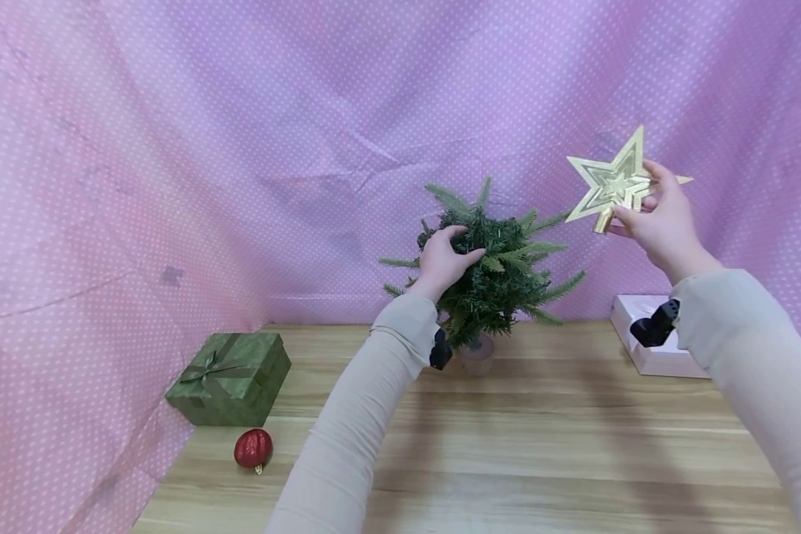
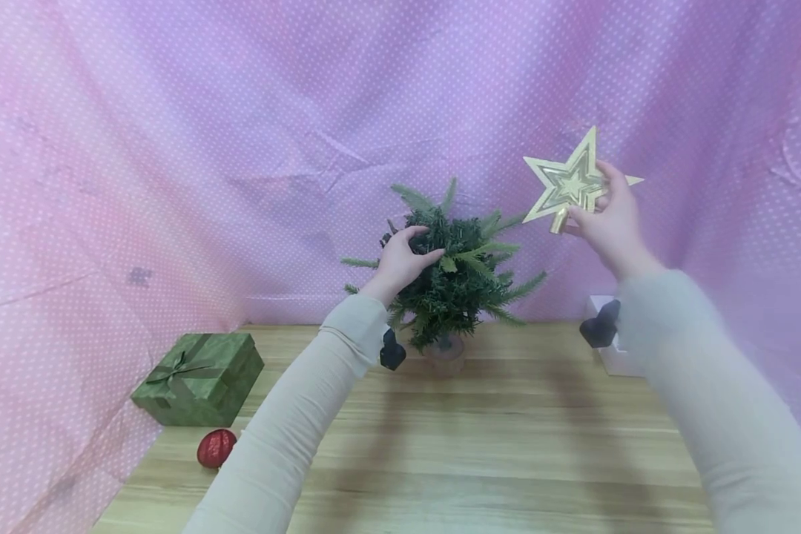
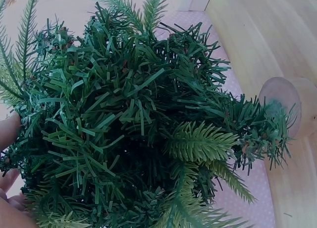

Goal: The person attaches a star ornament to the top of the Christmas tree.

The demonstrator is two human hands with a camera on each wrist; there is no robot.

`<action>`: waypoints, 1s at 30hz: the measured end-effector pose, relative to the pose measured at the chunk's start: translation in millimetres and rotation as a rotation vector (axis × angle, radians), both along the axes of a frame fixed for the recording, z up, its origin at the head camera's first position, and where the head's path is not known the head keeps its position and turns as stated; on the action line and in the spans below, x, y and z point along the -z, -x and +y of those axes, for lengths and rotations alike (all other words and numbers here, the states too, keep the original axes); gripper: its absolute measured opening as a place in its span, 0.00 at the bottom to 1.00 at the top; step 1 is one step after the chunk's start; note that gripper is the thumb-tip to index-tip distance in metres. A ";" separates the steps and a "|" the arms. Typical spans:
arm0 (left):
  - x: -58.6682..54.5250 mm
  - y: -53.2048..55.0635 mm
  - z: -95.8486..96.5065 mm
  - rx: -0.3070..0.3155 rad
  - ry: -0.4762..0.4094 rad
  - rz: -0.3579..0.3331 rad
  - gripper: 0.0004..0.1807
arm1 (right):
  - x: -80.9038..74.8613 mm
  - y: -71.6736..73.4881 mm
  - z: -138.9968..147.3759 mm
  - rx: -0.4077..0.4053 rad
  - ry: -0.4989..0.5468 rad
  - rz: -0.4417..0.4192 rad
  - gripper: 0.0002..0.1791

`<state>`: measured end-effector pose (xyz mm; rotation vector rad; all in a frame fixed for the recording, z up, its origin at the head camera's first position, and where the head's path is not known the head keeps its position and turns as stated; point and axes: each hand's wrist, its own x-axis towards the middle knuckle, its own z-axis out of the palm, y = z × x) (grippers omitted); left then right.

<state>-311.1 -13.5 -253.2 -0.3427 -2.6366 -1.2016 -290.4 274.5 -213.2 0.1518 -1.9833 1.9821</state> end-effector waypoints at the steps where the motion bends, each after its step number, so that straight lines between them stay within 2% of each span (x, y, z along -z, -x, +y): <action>1: 0.3 0.2 0.1 -0.001 0.000 -0.001 0.30 | -1.7 1.3 -1.7 0.003 0.003 -0.001 0.47; 9: 1.1 -1.1 1.5 -0.013 -0.004 -0.006 0.30 | -14.9 6.2 -15.8 -0.017 0.091 0.022 0.47; 16: 1.2 -0.3 1.6 -0.024 0.004 0.004 0.31 | -29.6 10.7 -36.1 -0.017 0.046 0.045 0.46; 19: 1.6 -0.4 1.7 -0.024 0.009 0.006 0.31 | -34.6 12.1 -45.2 -0.037 0.059 0.066 0.46; 30: 3.5 -2.7 1.4 -0.032 0.020 0.020 0.31 | -48.3 14.1 -78.2 0.003 -0.100 0.069 0.44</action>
